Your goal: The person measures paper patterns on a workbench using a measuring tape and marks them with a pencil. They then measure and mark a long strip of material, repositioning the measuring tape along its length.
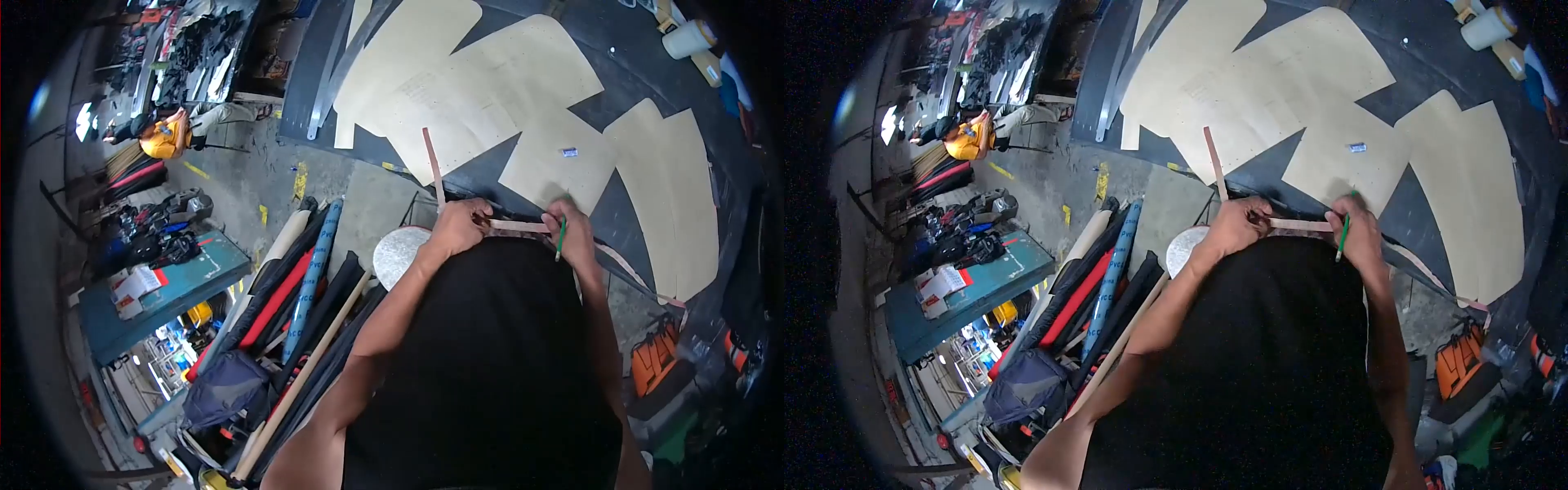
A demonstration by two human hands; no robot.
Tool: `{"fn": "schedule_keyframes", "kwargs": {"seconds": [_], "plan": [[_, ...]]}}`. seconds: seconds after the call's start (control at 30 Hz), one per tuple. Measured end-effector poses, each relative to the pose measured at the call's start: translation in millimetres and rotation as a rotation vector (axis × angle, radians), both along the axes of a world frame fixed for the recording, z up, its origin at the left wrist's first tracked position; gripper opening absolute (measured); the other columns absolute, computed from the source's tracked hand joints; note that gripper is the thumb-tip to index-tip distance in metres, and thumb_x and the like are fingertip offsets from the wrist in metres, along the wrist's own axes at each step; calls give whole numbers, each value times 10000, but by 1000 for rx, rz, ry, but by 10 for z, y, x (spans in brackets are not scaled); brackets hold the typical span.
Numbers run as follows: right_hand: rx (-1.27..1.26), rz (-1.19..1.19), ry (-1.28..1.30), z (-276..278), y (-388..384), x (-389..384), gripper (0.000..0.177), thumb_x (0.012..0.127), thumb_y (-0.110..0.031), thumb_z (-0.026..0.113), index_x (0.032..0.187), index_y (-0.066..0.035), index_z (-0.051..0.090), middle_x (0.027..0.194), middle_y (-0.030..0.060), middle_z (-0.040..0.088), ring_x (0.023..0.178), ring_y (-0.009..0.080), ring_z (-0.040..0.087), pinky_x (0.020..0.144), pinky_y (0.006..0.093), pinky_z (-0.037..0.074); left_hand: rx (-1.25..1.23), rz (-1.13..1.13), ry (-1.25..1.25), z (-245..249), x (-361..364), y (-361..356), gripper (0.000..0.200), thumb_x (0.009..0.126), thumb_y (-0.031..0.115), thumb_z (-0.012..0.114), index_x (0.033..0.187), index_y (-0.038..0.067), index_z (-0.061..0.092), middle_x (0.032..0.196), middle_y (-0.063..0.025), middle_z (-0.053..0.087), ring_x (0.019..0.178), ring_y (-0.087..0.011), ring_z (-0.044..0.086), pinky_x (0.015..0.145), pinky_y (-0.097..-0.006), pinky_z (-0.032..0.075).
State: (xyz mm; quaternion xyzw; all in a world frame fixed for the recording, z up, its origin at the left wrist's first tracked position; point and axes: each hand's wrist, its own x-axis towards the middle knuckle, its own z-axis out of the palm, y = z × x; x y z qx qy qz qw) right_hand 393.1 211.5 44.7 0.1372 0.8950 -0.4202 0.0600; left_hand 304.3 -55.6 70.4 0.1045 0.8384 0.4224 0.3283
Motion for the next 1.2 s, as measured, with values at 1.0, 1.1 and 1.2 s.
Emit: {"fn": "schedule_keyframes", "kwargs": {"seconds": [1.0,1.1,1.2], "plan": [[381,36,-150,-503,2193,-1312,455,793,-194,793,1216,-136,635,1045,144,720,967,354,690,867,461,537,16,126,20,614,-506,-505,184,788,-41,672,970,-17,686,898,-102,701,764,-156,634,737,-287,526],[721,-85,-183,-433,2503,-1275,452,815,-258,789,1226,-141,641,1088,155,715,1033,365,676,904,465,526,64,100,29,578,-545,-522,196,788,-42,669,981,-15,692,899,-105,707,770,-159,645,734,-286,527],[825,-203,-114,-91,2255,-1416,457,825,-281,794,1225,-119,641,1121,165,708,1075,378,660,927,472,516,111,79,22,614,-639,-463,204,788,-39,669,988,-12,698,895,-107,711,777,-163,656,731,-289,530]]}}
